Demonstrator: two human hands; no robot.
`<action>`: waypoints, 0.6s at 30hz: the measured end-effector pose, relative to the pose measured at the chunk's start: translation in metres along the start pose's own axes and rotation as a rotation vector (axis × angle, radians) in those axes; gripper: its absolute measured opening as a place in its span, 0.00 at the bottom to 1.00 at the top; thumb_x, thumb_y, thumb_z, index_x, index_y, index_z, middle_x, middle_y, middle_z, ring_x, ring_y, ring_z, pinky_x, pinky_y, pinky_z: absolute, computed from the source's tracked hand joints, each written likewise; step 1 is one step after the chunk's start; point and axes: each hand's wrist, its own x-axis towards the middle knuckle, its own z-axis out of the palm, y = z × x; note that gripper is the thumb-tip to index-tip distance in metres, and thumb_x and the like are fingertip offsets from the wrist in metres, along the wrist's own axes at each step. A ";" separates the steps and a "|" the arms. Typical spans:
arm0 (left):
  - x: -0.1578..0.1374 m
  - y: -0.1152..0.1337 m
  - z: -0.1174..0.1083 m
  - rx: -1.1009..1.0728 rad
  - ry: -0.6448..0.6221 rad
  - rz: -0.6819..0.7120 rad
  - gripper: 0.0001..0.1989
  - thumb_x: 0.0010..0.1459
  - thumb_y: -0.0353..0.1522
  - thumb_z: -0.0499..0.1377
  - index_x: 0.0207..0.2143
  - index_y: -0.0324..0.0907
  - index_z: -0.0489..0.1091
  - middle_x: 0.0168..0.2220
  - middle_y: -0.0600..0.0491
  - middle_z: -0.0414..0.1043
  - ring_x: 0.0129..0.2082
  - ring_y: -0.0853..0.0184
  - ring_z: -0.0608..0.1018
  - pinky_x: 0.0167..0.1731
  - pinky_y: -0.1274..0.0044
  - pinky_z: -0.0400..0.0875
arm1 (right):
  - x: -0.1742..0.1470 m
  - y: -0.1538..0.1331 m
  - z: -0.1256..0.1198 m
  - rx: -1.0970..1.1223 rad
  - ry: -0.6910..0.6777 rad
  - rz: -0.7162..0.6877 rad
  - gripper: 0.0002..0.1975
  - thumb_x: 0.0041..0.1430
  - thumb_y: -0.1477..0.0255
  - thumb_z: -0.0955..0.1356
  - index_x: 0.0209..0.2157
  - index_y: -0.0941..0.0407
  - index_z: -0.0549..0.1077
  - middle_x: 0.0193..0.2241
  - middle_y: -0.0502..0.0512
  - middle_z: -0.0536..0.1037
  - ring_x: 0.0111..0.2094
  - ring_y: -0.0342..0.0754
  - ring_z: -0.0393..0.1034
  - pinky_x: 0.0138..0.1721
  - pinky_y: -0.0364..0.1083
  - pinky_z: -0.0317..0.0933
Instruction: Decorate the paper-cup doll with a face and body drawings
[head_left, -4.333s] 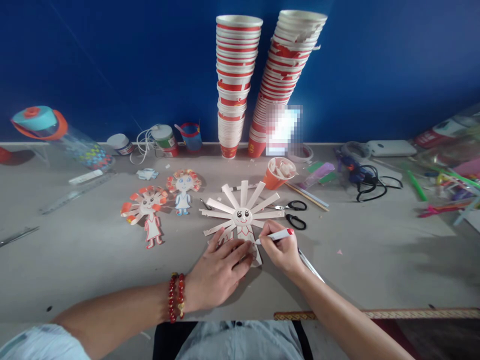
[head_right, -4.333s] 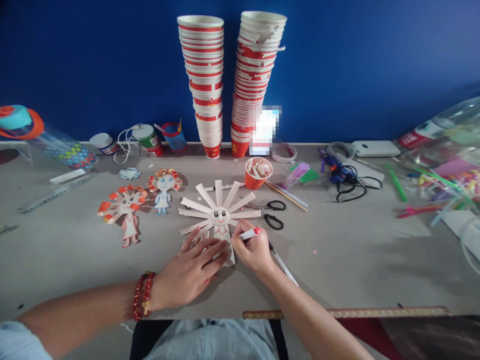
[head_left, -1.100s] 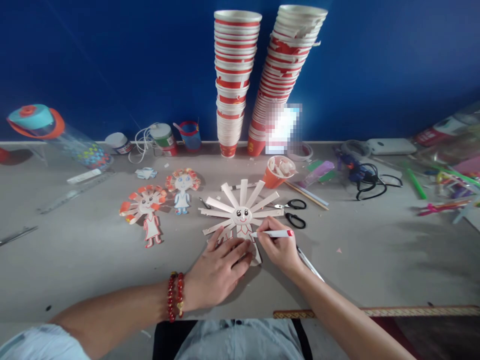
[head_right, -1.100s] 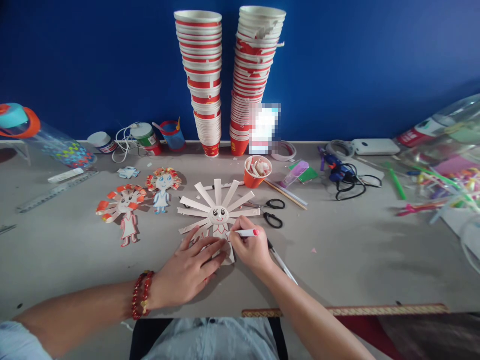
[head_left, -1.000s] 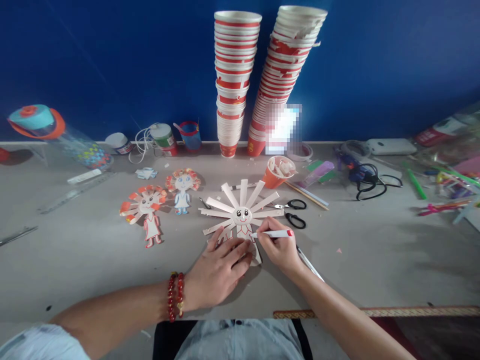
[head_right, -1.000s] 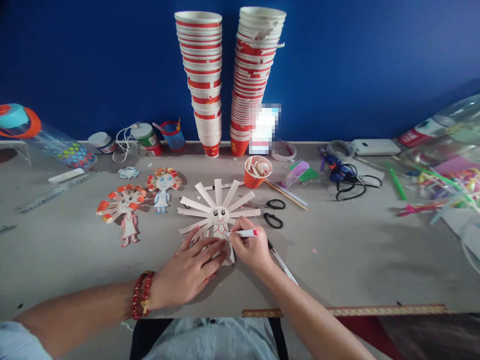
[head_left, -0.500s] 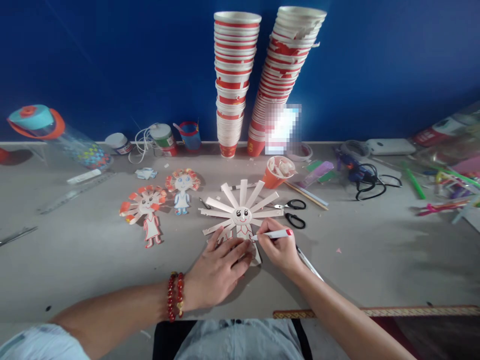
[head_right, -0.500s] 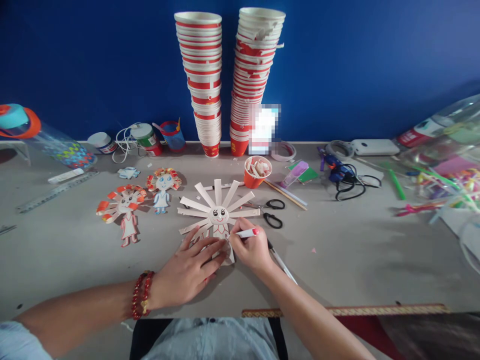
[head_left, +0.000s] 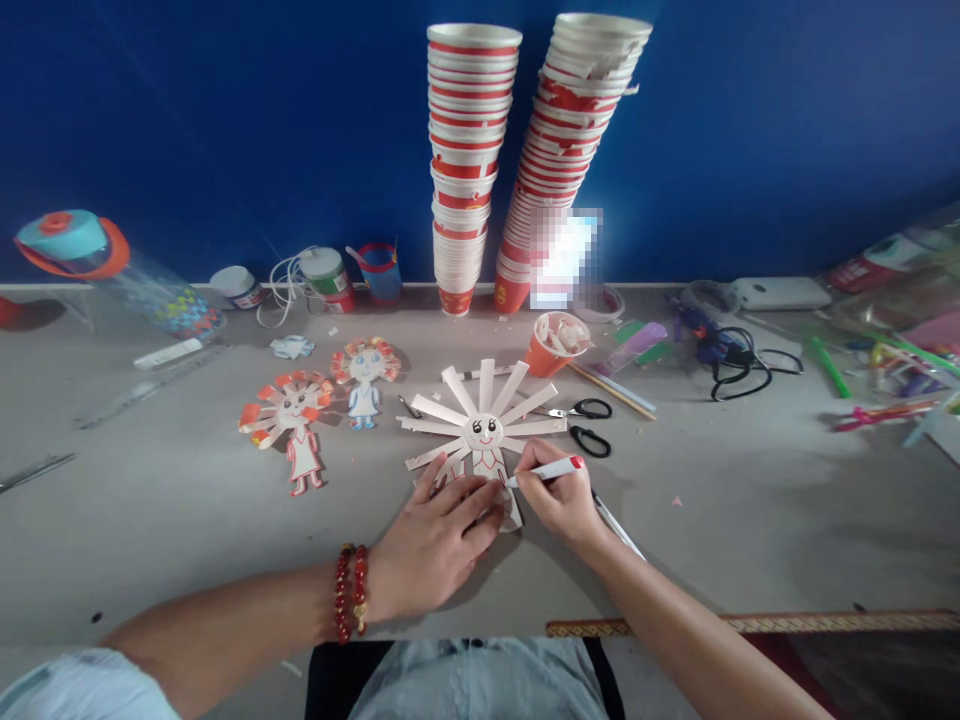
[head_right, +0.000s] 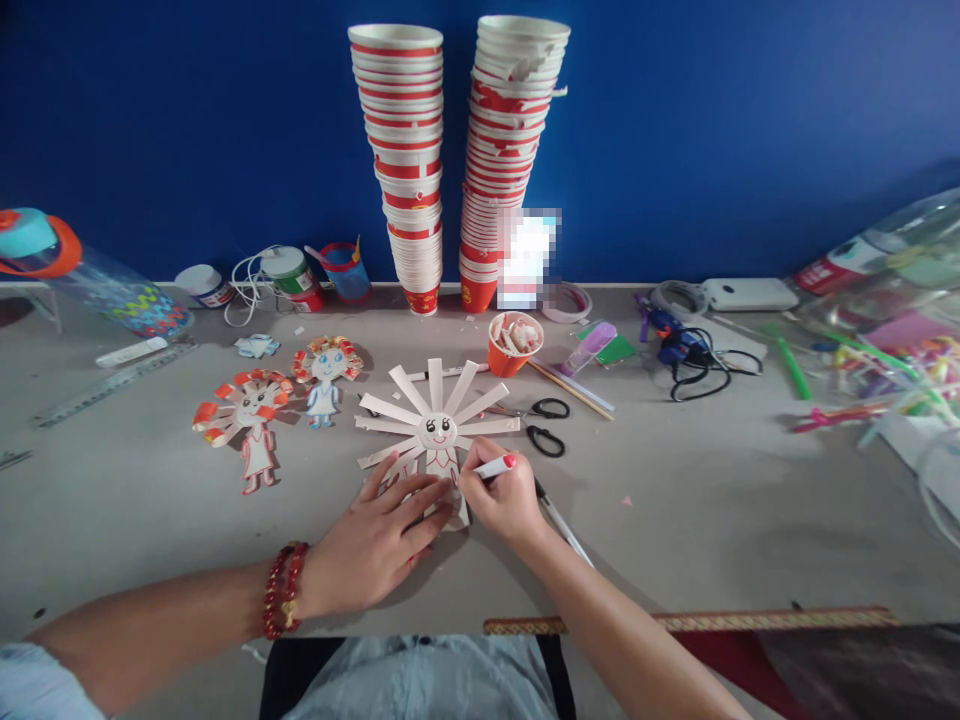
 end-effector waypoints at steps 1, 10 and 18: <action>0.000 0.000 0.000 -0.002 -0.004 0.000 0.21 0.66 0.37 0.53 0.60 0.43 0.62 0.65 0.50 0.60 0.64 0.59 0.60 0.67 0.56 0.23 | 0.000 0.000 0.000 0.002 -0.003 -0.002 0.07 0.50 0.77 0.63 0.21 0.55 0.62 0.16 0.43 0.60 0.18 0.39 0.51 0.20 0.41 0.45; -0.001 0.000 0.002 0.003 0.007 0.007 0.22 0.66 0.37 0.54 0.61 0.44 0.62 0.64 0.49 0.59 0.63 0.58 0.61 0.67 0.54 0.27 | 0.000 0.001 -0.001 0.023 -0.015 0.006 0.07 0.49 0.77 0.63 0.20 0.55 0.61 0.16 0.44 0.60 0.19 0.40 0.50 0.20 0.41 0.45; -0.001 0.000 0.002 0.006 0.009 0.008 0.23 0.64 0.36 0.55 0.60 0.44 0.62 0.64 0.48 0.60 0.63 0.57 0.62 0.67 0.53 0.30 | 0.001 -0.001 -0.002 0.052 -0.027 0.012 0.08 0.48 0.76 0.63 0.19 0.55 0.60 0.16 0.44 0.58 0.19 0.39 0.50 0.21 0.41 0.45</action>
